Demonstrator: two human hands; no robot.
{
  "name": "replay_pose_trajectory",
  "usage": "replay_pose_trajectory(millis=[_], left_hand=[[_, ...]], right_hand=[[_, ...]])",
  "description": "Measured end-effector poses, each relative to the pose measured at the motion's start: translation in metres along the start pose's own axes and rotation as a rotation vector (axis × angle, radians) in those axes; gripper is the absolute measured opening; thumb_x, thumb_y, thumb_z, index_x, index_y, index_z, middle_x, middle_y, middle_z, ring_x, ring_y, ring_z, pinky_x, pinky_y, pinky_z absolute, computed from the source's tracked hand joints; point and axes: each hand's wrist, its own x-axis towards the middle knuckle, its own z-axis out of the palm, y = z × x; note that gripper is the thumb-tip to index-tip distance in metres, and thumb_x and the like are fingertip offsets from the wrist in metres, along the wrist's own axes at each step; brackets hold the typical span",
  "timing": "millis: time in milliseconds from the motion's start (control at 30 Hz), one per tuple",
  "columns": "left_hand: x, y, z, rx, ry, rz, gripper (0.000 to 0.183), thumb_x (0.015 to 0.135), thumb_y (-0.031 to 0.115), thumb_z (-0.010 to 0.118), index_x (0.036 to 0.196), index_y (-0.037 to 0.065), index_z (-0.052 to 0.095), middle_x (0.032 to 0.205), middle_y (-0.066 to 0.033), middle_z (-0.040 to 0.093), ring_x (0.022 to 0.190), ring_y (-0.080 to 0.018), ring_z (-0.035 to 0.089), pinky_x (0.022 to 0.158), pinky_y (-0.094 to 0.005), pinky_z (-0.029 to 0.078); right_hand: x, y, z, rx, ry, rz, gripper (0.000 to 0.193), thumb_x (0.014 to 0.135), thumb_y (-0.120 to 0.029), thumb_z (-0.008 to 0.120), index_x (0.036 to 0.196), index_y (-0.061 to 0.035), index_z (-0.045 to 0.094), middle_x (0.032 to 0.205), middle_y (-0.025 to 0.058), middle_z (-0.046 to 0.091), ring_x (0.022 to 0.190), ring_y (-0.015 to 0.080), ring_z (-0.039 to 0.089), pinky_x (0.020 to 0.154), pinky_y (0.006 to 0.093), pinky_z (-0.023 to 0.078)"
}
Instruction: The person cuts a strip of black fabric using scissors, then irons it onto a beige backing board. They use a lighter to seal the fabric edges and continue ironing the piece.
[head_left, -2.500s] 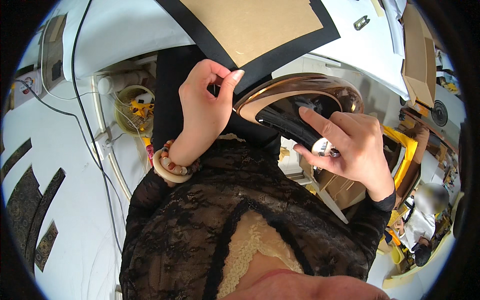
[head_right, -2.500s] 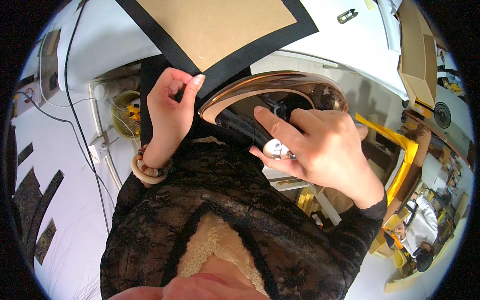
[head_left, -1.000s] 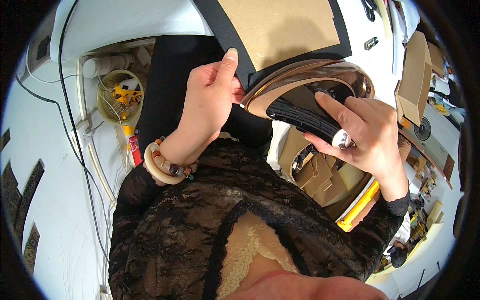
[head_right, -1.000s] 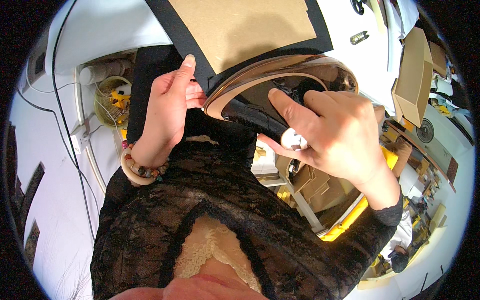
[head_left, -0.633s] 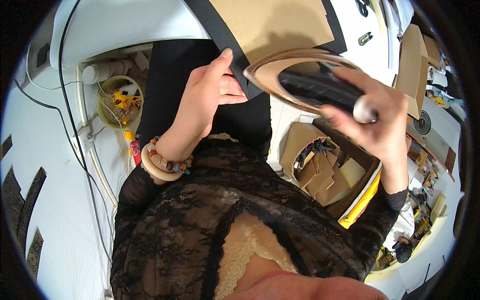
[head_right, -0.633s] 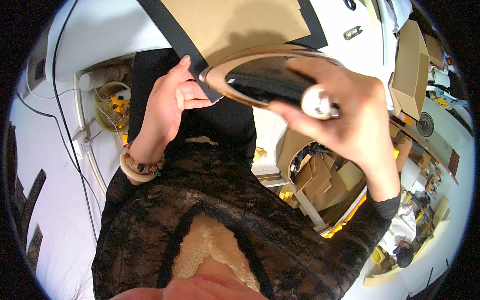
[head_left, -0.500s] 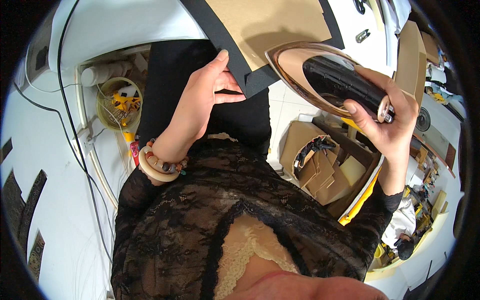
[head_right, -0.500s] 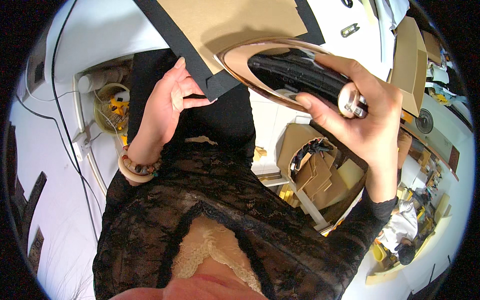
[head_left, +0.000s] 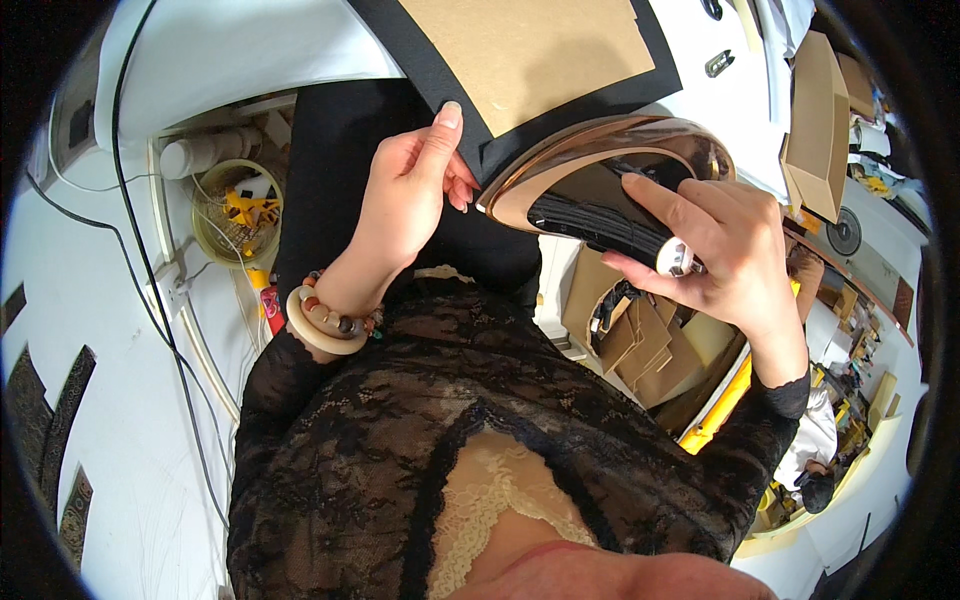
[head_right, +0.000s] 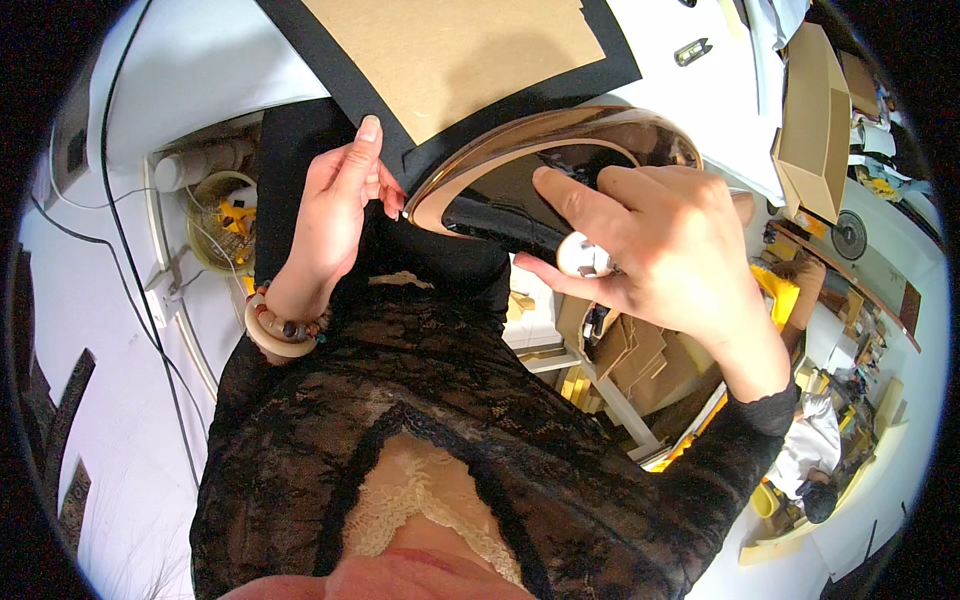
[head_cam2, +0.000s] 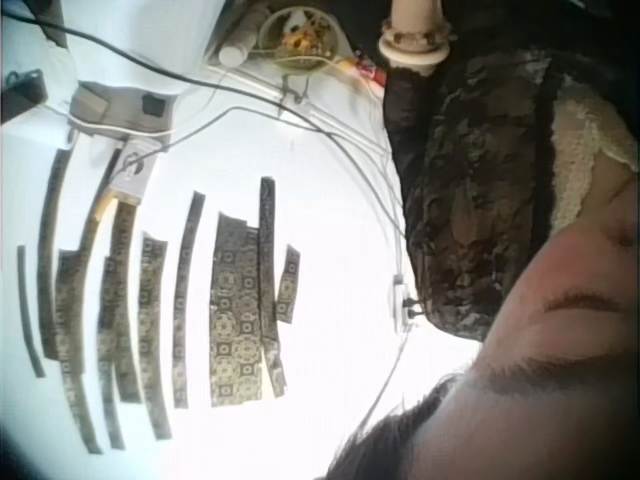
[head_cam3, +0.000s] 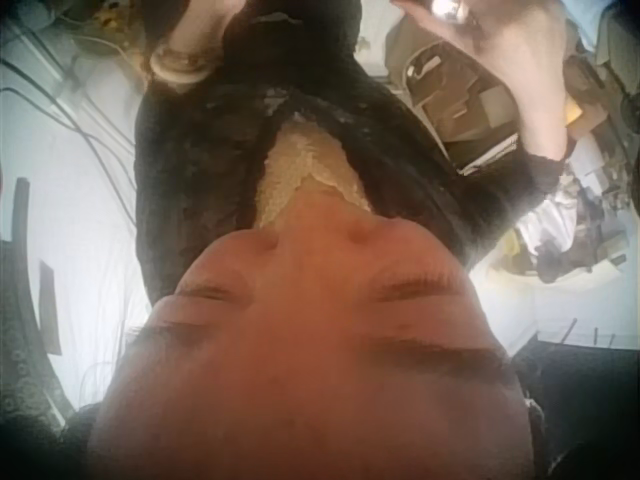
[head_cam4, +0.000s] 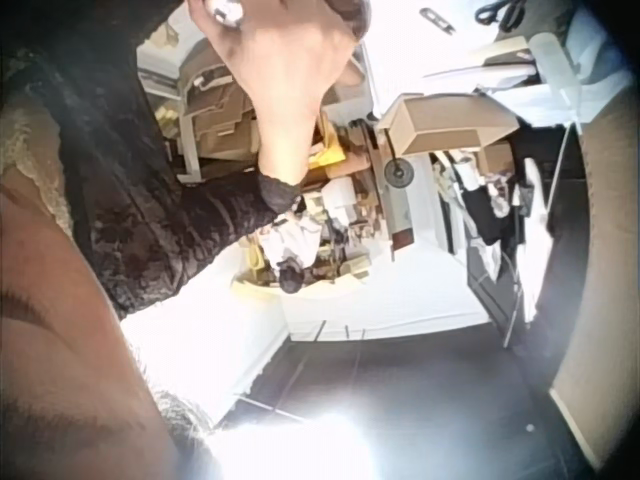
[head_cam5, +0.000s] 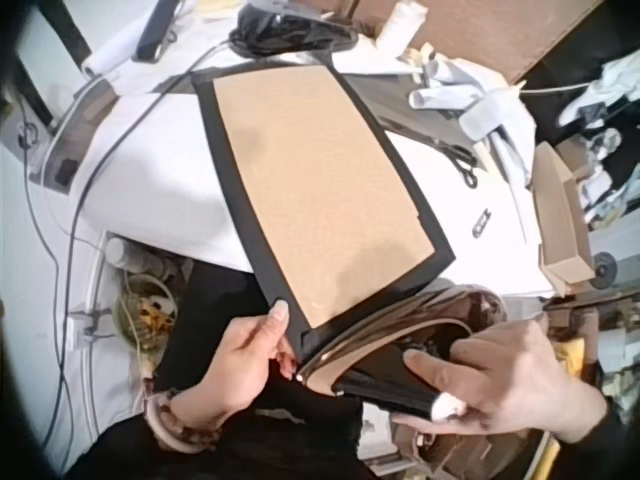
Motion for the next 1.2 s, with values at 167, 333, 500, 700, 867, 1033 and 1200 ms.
replay_pose_trajectory(millis=[167, 333, 500, 700, 867, 1033, 1200], left_hand=[[-0.001, 0.0, 0.006, -0.061, 0.084, 0.003, 0.053, 0.095, 0.044, 0.049, 0.06, 0.004, 0.054, 0.055, -0.0054, 0.054, 0.049, -0.0108, 0.049, 0.05, -0.0229, 0.039], [-0.002, -0.001, 0.009, -0.117, 0.12, 0.013, 0.053, 0.095, 0.042, 0.049, 0.059, 0.005, 0.054, 0.052, -0.0038, 0.052, 0.046, -0.0088, 0.048, 0.046, -0.0212, 0.039], [-0.002, 0.002, 0.009, -0.151, 0.101, 0.012, 0.052, 0.095, 0.043, 0.048, 0.06, 0.005, 0.053, 0.055, -0.0049, 0.055, 0.047, -0.0087, 0.049, 0.046, -0.0208, 0.038], [-0.002, 0.002, 0.008, -0.215, 0.05, -0.018, 0.057, 0.092, 0.058, 0.037, 0.061, 0.012, 0.048, 0.059, -0.0028, 0.054, 0.054, -0.0108, 0.048, 0.051, -0.024, 0.035], [-0.004, 0.003, 0.009, -0.211, 0.064, -0.033, 0.068, 0.091, 0.065, 0.026, 0.064, 0.009, 0.053, 0.063, -0.0068, 0.058, 0.055, -0.0131, 0.05, 0.051, -0.0236, 0.036], [-0.001, -0.003, 0.002, -0.253, -0.087, 0.057, 0.082, 0.091, 0.067, 0.014, 0.076, 0.001, 0.061, 0.065, -0.0087, 0.06, 0.057, -0.0157, 0.052, 0.054, -0.0253, 0.037], [0.004, -0.01, -0.01, -0.17, -0.148, 0.051, 0.071, 0.096, 0.057, 0.018, 0.084, 0.001, 0.06, 0.073, -0.0093, 0.061, 0.064, -0.0161, 0.053, 0.061, -0.0266, 0.039]], right_hand=[[0.005, -0.001, -0.001, 0.007, -0.007, 0.009, 0.041, 0.068, -0.036, 0.078, 0.095, -0.0076, 0.066, 0.053, -0.0005, 0.047, 0.046, 0.0153, 0.052, 0.042, 0.0291, 0.041], [0.009, -0.003, -0.001, 0.009, -0.032, 0.037, 0.041, 0.068, -0.036, 0.078, 0.094, -0.0082, 0.065, 0.054, -0.0003, 0.047, 0.047, 0.0157, 0.053, 0.043, 0.0291, 0.042], [0.013, -0.006, -0.002, 0.009, -0.039, 0.064, 0.042, 0.069, -0.038, 0.078, 0.094, -0.0085, 0.063, 0.055, 0.0006, 0.049, 0.048, 0.0179, 0.054, 0.044, 0.0305, 0.043], [0.017, -0.01, -0.001, -0.011, -0.052, 0.11, 0.041, 0.069, -0.038, 0.077, 0.094, -0.009, 0.061, 0.056, 0.0022, 0.05, 0.05, 0.0205, 0.056, 0.046, 0.0324, 0.045], [0.024, -0.01, -0.004, 0.029, -0.025, 0.165, 0.041, 0.07, -0.038, 0.077, 0.093, -0.0086, 0.061, 0.06, 0.0043, 0.056, 0.054, 0.0231, 0.059, 0.049, 0.0335, 0.048], [0.033, -0.002, -0.003, 0.006, -0.016, 0.249, 0.041, 0.073, -0.031, 0.078, 0.1, -0.0039, 0.063, 0.06, 0.0072, 0.057, 0.046, 0.0182, 0.052, 0.045, 0.029, 0.042], [0.021, 0.005, -0.01, 0.171, 0.156, 0.372, 0.038, 0.08, -0.029, 0.072, 0.109, -0.0065, 0.06, 0.055, 0.0044, 0.049, 0.044, 0.0127, 0.043, 0.045, 0.0266, 0.035]])
